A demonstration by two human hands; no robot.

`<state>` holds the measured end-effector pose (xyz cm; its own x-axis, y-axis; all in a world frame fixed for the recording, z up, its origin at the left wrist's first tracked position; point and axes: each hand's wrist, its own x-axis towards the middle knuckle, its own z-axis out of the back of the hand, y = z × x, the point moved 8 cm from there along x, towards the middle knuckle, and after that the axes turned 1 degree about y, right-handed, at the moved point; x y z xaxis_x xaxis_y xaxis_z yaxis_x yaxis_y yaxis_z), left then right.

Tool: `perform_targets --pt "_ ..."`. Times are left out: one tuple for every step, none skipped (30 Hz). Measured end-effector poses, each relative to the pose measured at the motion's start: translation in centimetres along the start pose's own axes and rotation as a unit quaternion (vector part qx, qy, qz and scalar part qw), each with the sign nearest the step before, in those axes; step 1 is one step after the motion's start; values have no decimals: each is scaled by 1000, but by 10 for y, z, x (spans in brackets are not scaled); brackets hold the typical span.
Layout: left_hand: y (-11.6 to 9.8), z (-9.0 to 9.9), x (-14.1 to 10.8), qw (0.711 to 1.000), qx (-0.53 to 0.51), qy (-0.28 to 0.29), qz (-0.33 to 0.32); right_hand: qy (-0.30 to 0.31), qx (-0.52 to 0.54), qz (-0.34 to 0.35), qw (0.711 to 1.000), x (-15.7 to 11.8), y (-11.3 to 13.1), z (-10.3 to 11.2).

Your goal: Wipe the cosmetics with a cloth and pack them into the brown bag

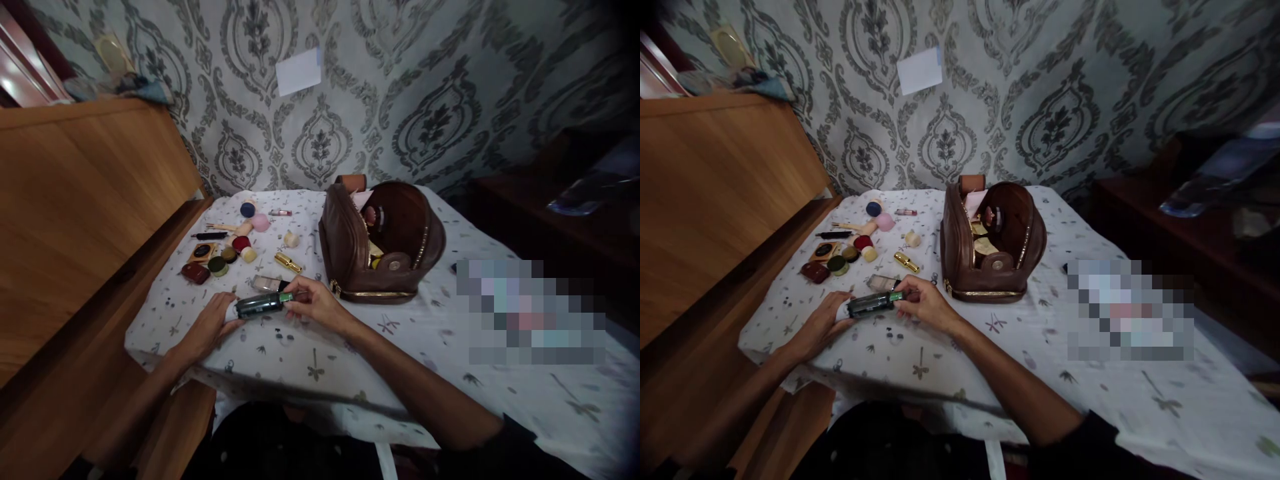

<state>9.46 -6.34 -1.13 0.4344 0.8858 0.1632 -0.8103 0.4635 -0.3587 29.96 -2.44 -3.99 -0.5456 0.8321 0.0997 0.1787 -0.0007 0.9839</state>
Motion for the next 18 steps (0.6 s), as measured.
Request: perform_targets --pt "-1 0 0 1000 -7 0 3 1 5 3 1000 0 1 0" --pt "-2 1 0 1000 -11 -1 6 1 6 6 1000 -1 3 0" --pt "-4 1 1 1000 -11 -3 8 0 4 10 1000 -1 4 0" --pt "-8 1 2 1000 -6 -3 7 -3 -1 16 1000 -1 6 0" --pt "-13 0 5 1000 4 -1 0 -6 -7 24 1000 -1 7 0" --pt "-20 -2 9 1000 17 4 -11 -8 -14 32 999 -1 8 0" --pt "-29 -4 14 999 33 11 -25 -9 -22 40 999 -1 9 0" --pt "-40 -7 20 998 48 17 -39 -10 -27 50 998 -1 10 0" --pt "-51 -9 26 997 60 23 -53 -11 -29 59 998 -1 11 -1" --pt "-61 -12 32 995 68 28 -64 -12 -29 69 997 -1 12 -1" --pt "-71 -14 38 995 68 32 -70 -14 -27 78 996 -1 14 -1" --pt "-80 -15 44 995 63 37 -75 -17 -26 87 996 -2 15 0" --pt "-86 -16 49 995 52 41 -77 -20 -25 92 995 -2 16 0" --pt "-91 -16 53 995 38 47 -78 -21 -26 95 995 -2 17 0" --pt "-93 -16 56 995 21 57 -77 -18 -26 92 995 -2 17 0" --pt "-93 -16 57 995 4 68 -74 -14 -26 86 996 -2 16 -1" --pt "-89 -15 56 994 -12 81 -70 -7 -25 79 997 -2 14 -2" --pt "-84 -14 53 993 -27 95 -64 -2 -22 72 997 -2 13 -2"
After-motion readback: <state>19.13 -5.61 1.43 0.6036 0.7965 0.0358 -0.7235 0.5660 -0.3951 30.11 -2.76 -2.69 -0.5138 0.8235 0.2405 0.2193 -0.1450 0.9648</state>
